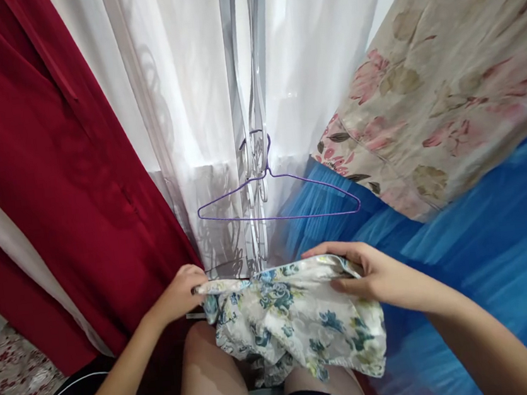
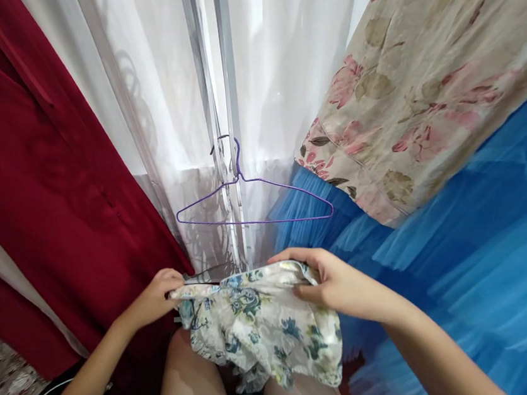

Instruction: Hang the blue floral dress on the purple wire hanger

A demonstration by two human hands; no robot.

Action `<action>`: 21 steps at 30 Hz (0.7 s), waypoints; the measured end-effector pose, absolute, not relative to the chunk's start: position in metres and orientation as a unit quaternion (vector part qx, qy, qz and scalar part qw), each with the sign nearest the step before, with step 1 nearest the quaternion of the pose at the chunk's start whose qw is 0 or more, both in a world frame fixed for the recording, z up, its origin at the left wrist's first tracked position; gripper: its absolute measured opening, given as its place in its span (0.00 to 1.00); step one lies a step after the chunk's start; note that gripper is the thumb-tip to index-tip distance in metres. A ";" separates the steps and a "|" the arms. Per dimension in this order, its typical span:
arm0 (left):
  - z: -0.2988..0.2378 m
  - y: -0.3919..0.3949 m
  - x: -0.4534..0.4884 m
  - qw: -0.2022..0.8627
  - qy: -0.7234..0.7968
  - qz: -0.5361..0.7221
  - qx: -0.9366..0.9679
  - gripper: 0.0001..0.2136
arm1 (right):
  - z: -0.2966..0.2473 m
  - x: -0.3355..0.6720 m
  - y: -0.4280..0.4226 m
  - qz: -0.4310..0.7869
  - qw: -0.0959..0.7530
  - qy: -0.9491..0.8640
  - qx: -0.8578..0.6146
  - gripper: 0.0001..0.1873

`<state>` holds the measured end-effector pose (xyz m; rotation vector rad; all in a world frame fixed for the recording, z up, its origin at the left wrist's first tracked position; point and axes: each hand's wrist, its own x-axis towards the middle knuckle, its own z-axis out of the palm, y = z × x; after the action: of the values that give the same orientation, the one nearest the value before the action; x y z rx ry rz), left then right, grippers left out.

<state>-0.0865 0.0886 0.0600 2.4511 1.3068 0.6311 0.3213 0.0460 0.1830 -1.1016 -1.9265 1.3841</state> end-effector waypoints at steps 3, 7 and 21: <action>0.080 0.127 -0.114 0.048 0.486 0.224 0.843 0.08 | 0.183 0.314 0.051 0.419 0.275 -0.748 -0.436 0.28; 0.120 0.166 -0.115 0.005 0.516 0.322 0.794 0.14 | 0.170 0.303 0.071 0.284 0.316 -0.777 -0.464 0.35; 0.170 0.172 -0.051 0.579 0.348 0.480 0.559 0.12 | 0.167 0.363 0.126 0.060 0.407 -0.735 -0.538 0.43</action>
<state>-0.0512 0.1719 0.1696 1.3072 0.8147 1.1231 0.3633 0.1260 0.1671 -1.3564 -1.8542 0.1511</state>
